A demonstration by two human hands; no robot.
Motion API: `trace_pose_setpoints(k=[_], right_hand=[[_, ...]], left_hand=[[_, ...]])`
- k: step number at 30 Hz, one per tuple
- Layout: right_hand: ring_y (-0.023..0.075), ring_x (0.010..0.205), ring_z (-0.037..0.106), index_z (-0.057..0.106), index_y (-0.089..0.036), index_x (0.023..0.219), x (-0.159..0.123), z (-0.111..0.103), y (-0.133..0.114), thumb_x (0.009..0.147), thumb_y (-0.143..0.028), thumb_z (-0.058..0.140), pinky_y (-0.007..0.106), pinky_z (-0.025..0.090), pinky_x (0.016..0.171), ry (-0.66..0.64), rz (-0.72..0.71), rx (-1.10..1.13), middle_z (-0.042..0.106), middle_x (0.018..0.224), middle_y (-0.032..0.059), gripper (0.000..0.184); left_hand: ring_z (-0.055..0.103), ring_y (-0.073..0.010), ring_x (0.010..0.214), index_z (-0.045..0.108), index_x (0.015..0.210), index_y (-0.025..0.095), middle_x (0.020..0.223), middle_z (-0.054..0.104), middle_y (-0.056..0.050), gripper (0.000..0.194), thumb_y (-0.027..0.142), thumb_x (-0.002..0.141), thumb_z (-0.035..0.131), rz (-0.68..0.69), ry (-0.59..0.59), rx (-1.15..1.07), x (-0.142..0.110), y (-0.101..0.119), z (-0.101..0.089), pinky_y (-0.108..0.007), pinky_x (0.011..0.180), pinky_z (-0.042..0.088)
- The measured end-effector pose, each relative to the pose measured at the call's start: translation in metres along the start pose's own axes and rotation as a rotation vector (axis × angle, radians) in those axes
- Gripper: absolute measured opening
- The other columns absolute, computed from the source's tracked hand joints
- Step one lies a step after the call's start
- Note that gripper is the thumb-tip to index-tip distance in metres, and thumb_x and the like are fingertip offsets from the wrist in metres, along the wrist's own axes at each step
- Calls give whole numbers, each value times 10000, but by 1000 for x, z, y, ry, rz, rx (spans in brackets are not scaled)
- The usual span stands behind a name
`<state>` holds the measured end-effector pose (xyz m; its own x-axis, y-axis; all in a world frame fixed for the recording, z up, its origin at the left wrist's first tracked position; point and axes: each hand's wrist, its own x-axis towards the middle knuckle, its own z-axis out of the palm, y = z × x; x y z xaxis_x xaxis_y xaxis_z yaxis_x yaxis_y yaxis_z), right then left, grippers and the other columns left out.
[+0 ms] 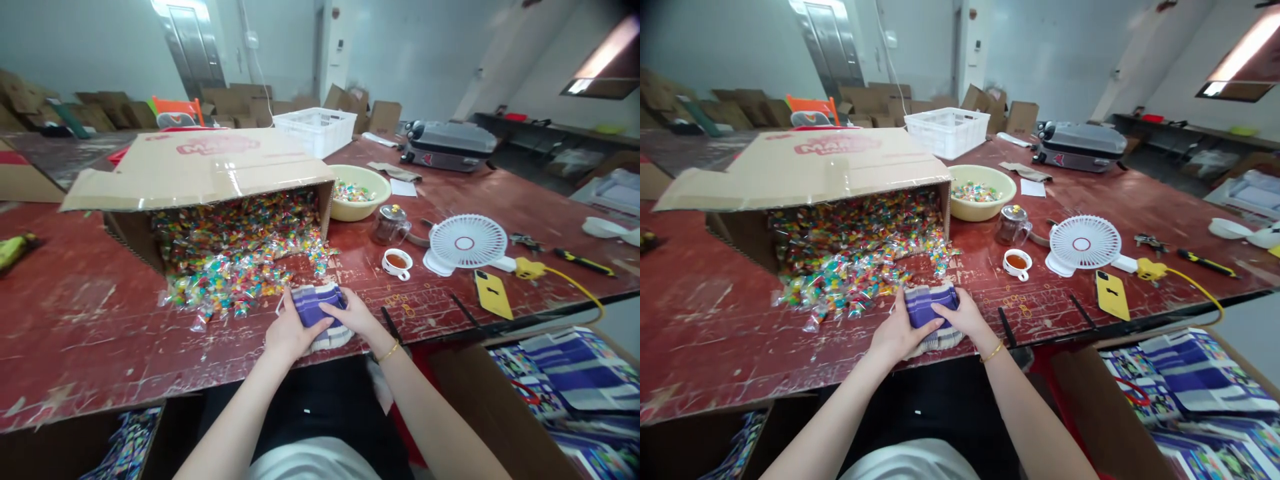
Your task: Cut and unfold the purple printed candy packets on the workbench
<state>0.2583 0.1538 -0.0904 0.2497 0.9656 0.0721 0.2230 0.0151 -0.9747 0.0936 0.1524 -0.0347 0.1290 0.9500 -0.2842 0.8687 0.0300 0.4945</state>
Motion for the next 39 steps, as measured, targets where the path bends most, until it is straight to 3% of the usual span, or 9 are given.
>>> trace_pose_setpoints(k=[14, 29, 34, 39], right_hand=[[222, 924, 644, 583, -179, 1025, -1, 1, -1, 602, -384, 767, 419, 494, 874, -42, 113, 35, 683, 1012, 87, 505], [188, 912, 642, 578, -175, 1008, -1, 0, -8, 651, -348, 729, 333, 499, 850, -57, 138, -25, 679, 1019, 65, 425], [232, 952, 620, 558, -179, 1073, -5, 0, -18, 661, -307, 697, 382, 470, 883, -25, 128, -150, 662, 1032, 75, 454], [357, 1071, 544, 327, -132, 1342, -19, 13, -48, 678, -222, 643, 463, 459, 860, -31, 44, -643, 525, 1204, 200, 741]], left_hand=[[580, -380, 1039, -70, 1410, 158, 1208, 558, -229, 1177, 817, 584, 447, 5, -9, -44, 0, -5, 0, -390, 752, 429], [584, -371, 1041, -108, 1412, 146, 1224, 557, -220, 1189, 799, 601, 464, 17, 14, -65, -2, -7, 0, -393, 762, 436], [579, -371, 1051, -113, 1411, 137, 1261, 520, -235, 1136, 719, 655, 502, 14, 7, -74, -5, -7, -2, -409, 799, 434], [588, -396, 1025, -125, 1408, 122, 1175, 568, -265, 1114, 637, 681, 543, -36, -53, -72, 0, -7, -7, -432, 794, 430]])
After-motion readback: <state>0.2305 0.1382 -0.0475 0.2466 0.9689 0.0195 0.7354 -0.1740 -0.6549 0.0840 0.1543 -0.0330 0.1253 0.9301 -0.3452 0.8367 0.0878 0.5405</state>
